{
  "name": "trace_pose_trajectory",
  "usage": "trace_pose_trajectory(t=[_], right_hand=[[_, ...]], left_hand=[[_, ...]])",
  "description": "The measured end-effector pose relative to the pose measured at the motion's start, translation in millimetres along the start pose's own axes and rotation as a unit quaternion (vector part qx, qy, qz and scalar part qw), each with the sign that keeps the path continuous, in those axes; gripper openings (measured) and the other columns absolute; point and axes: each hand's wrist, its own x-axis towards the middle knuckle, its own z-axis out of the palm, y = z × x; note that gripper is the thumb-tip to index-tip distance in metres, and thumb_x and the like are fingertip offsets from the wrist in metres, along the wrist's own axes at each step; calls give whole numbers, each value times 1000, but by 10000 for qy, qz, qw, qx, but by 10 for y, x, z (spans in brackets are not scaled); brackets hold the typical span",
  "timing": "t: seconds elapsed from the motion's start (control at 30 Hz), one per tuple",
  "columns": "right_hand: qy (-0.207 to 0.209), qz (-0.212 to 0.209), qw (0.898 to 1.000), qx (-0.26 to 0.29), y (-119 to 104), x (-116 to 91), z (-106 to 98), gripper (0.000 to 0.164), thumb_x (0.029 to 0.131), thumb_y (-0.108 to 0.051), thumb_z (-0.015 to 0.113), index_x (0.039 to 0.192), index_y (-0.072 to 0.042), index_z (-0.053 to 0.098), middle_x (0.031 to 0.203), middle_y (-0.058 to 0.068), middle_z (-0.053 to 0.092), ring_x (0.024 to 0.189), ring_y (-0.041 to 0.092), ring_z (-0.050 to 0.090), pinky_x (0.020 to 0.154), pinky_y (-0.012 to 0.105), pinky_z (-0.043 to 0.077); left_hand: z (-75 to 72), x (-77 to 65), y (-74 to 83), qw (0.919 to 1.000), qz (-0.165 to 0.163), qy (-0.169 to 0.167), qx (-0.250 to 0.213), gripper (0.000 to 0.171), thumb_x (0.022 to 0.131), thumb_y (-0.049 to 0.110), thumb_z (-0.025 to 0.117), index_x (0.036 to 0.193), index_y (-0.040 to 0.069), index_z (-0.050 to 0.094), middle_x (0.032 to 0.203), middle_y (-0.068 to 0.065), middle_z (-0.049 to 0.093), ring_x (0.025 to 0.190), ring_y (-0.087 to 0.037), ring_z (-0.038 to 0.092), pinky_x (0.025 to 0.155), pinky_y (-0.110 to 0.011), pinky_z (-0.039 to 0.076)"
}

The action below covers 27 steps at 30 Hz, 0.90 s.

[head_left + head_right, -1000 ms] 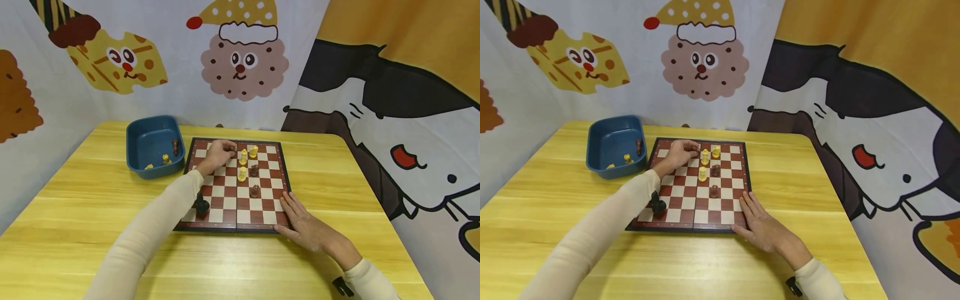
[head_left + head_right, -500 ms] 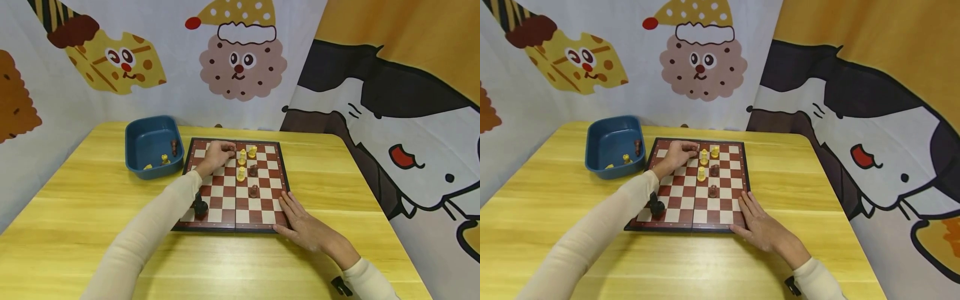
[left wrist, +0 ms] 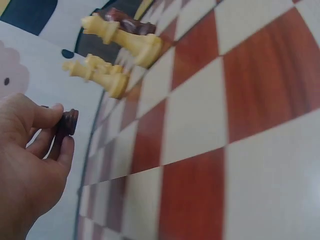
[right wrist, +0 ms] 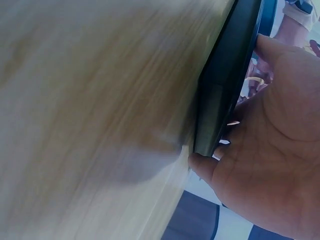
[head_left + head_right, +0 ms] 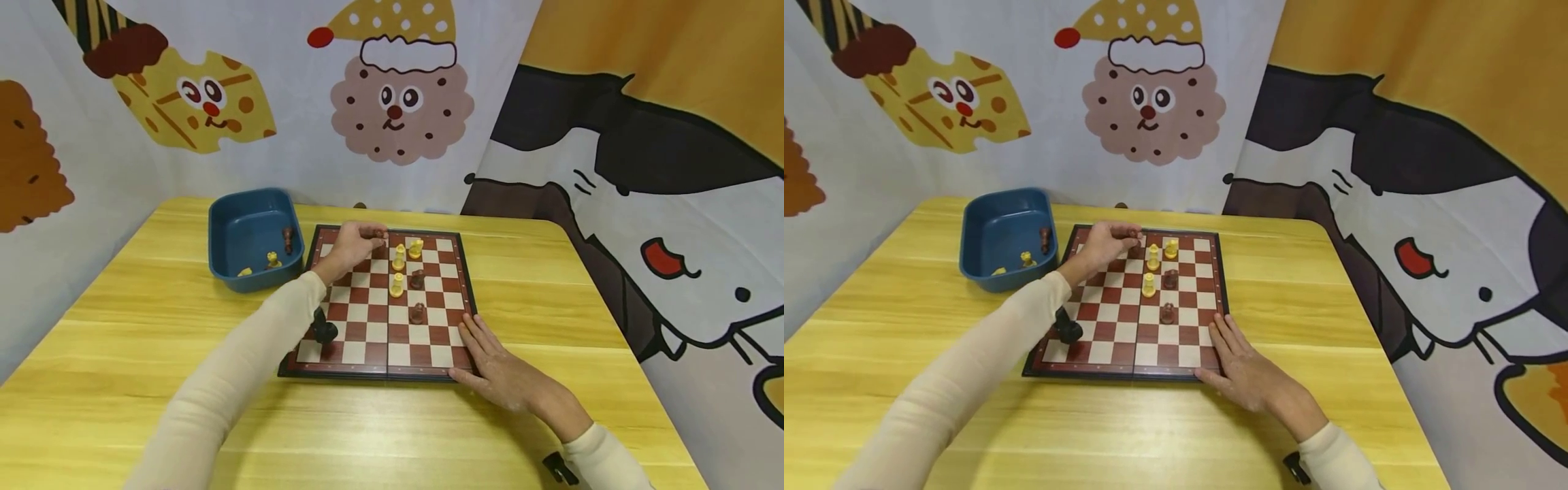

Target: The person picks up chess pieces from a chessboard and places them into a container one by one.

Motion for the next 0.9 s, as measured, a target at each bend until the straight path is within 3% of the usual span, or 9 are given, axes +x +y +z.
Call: trace_pose_trajectory(t=[0.17, 0.43, 0.63, 0.9], right_hand=[[-1, -6, 10000, -64, -3, -3, 14, 91, 104, -64, 40, 163, -2, 9, 169, 14, -2, 153, 33, -6, 117, 57, 24], [-3, -28, 10000, -54, -15, -4, -4, 90, 104, -63, 40, 163, -2, 9, 169, 13, -3, 153, 35, -6, 117, 58, 23], [13, -36, 10000, -11, -11, -7, -18, 90, 104, -62, 41, 162, -1, 9, 169, 14, -2, 153, 35, -6, 117, 59, 22], [6, -48, 10000, -12, -14, -5, -1, 90, 104, -62, 41, 163, -2, 9, 169, 14, -2, 153, 34, -6, 117, 58, 23]], left_hand=[[-151, 5, 125, 9993, -38, -229, -293, 24, 99, -6, 63, 122, -6, 69, 119, -25, 67, 109, -33, 65, 95, -47, 53], [-526, 4, 211, 9987, 45, -232, 462, 26, 101, -2, 61, 127, -5, 68, 123, -24, 66, 113, -31, 63, 99, -48, 50], [-708, -34, 205, 9982, 115, -259, 535, 29, 102, 0, 60, 130, -2, 67, 118, -16, 69, 111, -28, 66, 88, -46, 53], [-866, -71, 180, 9980, 139, -209, 579, 28, 102, 1, 61, 129, -3, 67, 121, -19, 68, 113, -30, 64, 97, -51, 50]])
